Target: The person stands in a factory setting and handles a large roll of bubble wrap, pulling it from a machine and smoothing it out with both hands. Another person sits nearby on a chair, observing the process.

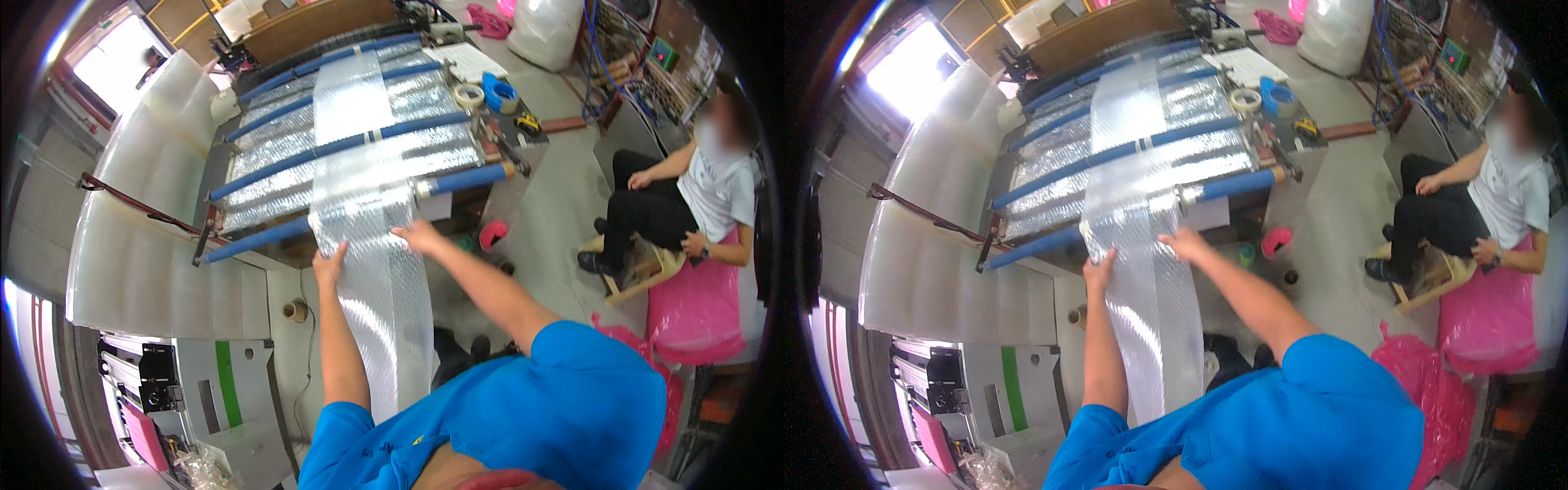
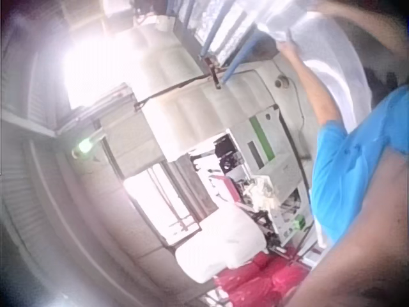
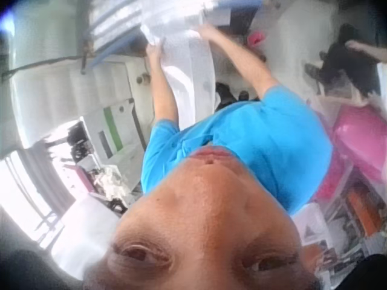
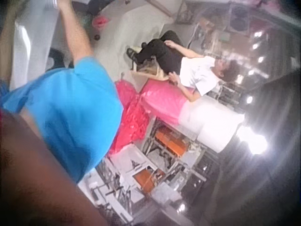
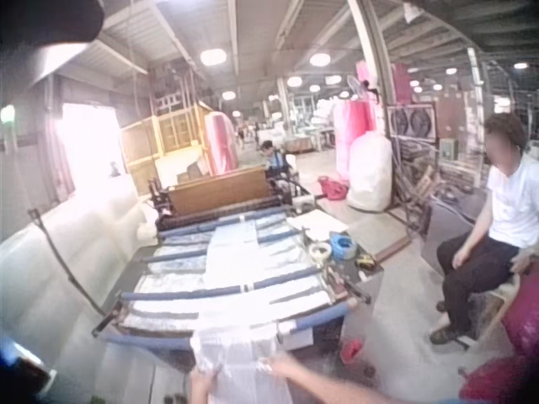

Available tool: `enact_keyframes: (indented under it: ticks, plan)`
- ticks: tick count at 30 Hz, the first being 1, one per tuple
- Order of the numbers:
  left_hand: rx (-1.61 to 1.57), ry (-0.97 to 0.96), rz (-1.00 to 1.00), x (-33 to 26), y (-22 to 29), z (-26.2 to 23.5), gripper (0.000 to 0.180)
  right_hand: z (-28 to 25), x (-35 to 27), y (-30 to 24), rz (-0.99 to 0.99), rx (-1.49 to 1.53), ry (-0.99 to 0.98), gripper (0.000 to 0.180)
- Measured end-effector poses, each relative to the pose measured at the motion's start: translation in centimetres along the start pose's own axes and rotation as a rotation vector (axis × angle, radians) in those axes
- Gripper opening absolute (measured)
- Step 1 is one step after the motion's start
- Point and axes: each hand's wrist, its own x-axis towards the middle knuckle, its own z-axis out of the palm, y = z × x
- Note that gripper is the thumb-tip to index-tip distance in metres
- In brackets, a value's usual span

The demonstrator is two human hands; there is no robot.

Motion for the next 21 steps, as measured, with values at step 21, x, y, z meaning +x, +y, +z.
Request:
enact_keyframes:
  ticks: [21]
  plan:
    - [-0.090,-0.048,-0.128,-1.9,-3.1,0.2,0.057,-15.9,2.9,-25.6,-0.380,-0.568,-0.006,0.022]
